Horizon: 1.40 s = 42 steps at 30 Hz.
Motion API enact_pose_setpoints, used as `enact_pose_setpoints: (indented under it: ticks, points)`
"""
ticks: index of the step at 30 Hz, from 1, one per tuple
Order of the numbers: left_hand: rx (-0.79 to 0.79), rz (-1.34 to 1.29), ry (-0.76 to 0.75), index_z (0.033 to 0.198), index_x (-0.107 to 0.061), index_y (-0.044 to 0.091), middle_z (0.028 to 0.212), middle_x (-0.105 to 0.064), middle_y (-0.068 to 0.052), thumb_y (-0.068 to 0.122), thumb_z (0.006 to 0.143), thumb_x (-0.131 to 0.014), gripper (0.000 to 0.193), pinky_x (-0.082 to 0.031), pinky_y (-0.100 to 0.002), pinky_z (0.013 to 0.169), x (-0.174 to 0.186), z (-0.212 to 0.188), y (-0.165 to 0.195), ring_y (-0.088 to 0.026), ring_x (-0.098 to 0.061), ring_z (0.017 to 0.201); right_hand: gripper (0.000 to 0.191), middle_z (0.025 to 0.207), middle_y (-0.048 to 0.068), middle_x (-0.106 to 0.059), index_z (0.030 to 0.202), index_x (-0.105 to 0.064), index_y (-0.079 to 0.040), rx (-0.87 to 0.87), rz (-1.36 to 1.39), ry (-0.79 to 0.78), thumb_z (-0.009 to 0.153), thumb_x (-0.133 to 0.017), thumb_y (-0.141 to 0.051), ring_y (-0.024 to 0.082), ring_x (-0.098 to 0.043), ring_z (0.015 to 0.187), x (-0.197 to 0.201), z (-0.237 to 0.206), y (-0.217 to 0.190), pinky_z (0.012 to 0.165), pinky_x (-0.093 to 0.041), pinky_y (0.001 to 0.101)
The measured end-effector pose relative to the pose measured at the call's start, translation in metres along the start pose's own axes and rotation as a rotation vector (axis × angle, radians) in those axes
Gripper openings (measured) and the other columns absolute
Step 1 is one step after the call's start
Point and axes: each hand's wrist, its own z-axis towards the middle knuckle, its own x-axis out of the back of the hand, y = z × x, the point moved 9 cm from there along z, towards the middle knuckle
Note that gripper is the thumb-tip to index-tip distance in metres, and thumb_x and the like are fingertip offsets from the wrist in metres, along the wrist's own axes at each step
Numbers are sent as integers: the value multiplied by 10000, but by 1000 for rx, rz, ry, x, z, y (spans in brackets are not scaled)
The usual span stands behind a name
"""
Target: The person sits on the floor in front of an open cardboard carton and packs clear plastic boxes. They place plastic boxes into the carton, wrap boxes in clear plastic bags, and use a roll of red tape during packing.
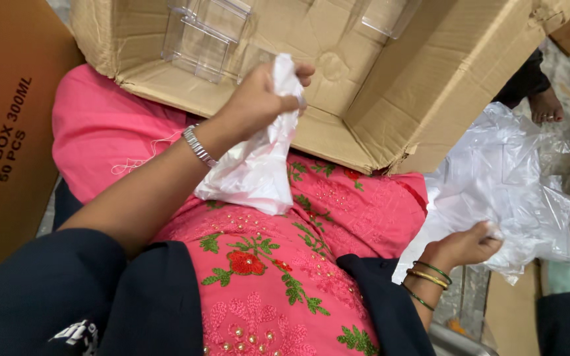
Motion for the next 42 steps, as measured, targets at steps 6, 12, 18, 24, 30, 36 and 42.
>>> enact_pose_setpoints:
  ticks: [6,12,18,24,30,36,42]
  points:
    - [62,-233,30,1376,-608,59,1079,-731,-89,339,1078,-508,421,-588,-285,804,10,-2,11,-122,-693,916,379,1154,223,-585,1162,-631,32,378,-811,-180,884,-859,-90,407,-604,1062,-31,-6,48,948,-466,470]
    - [-82,-135,90,1399,-625,6,1128,-659,-54,78,967,-639,439,-520,-246,885,22,-8,28,-91,-622,987,327,1115,227,-712,1045,-714,3,137,-1052,-327,781,-851,-133,378,-663,1052,-76,52,-1,959,-490,462]
    - [-12,-304,115,1296,-625,-12,1122,-699,-60,-94,781,-737,534,-604,-273,832,18,-8,20,-136,-705,949,55,1027,21,-670,1039,-686,-33,115,159,-487,994,-714,-20,140,-620,963,-202,-87,-153,888,-541,293]
    - [47,-342,203,1154,-650,-16,993,-715,-86,-39,828,-821,369,-603,-300,766,39,-24,17,-161,-712,871,157,942,42,-672,1054,-698,-6,-183,234,-1317,925,-785,11,119,-626,853,-350,-291,-226,729,-538,260]
    - [81,-368,338,1051,-654,-42,936,-749,-102,-48,810,-786,275,-646,-330,767,87,-37,3,-188,-761,824,100,868,55,-730,1041,-703,-7,-492,328,-1206,944,-701,-31,117,-676,728,-359,-276,-217,678,-587,265]
    - [135,-202,244,1015,-673,-6,921,-756,-80,-37,819,-775,223,-617,-287,741,57,-24,-24,-147,-737,809,150,871,57,-704,1038,-654,-2,-529,393,-1266,948,-770,28,101,-633,728,-364,-274,-190,638,-500,218]
    - [17,-347,314,991,-687,-8,902,-724,-49,58,916,-766,127,-574,-263,733,64,-18,-21,-113,-684,801,101,849,14,-716,1011,-721,-17,-569,291,-1089,915,-701,8,79,-642,724,-354,-245,-166,660,-532,209]
